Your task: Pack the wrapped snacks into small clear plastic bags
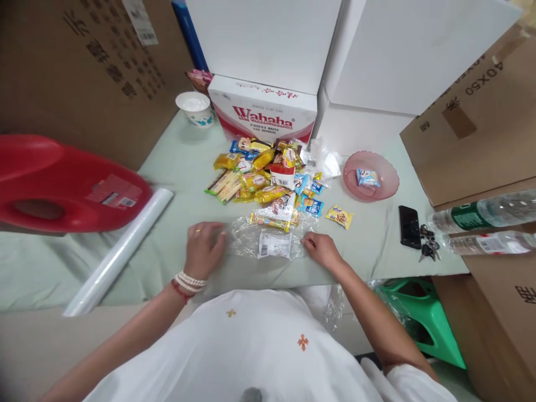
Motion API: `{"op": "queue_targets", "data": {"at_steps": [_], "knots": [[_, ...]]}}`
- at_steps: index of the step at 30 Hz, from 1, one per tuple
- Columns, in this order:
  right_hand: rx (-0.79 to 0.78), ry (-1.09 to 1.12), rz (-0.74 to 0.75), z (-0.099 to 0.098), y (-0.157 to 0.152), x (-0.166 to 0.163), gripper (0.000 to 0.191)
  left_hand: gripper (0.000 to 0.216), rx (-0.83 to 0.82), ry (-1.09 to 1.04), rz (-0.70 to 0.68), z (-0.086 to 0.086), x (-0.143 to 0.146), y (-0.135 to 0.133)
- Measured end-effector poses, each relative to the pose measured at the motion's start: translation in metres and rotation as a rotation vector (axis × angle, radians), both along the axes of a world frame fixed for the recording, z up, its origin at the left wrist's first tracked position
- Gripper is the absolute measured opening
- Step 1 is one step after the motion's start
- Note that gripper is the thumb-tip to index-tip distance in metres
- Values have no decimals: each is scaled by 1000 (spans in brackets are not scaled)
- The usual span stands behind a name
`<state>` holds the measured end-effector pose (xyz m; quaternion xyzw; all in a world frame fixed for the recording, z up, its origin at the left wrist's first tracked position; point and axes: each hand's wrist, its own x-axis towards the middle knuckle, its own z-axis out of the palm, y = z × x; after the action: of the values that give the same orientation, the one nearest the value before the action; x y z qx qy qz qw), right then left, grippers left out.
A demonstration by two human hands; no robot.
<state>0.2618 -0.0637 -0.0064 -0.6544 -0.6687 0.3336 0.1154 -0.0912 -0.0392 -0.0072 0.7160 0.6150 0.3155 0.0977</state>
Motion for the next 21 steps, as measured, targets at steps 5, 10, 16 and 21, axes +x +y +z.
{"op": "queue_targets", "data": {"at_steps": [5, 10, 16, 21], "knots": [[5, -70, 30, 4, -1, -3, 31, 34, 298, 58, -339, 26, 14, -32], [-96, -111, 187, 32, 17, 6, 37, 40, 62, 291, -682, 11, 62, -18], [332, -264, 127, 45, 70, -23, 36, 39, -18, 348, -671, -10, 67, -9], [271, -240, 122, 31, 100, -58, 33, 40, -30, 331, -651, -10, 64, -17]]}}
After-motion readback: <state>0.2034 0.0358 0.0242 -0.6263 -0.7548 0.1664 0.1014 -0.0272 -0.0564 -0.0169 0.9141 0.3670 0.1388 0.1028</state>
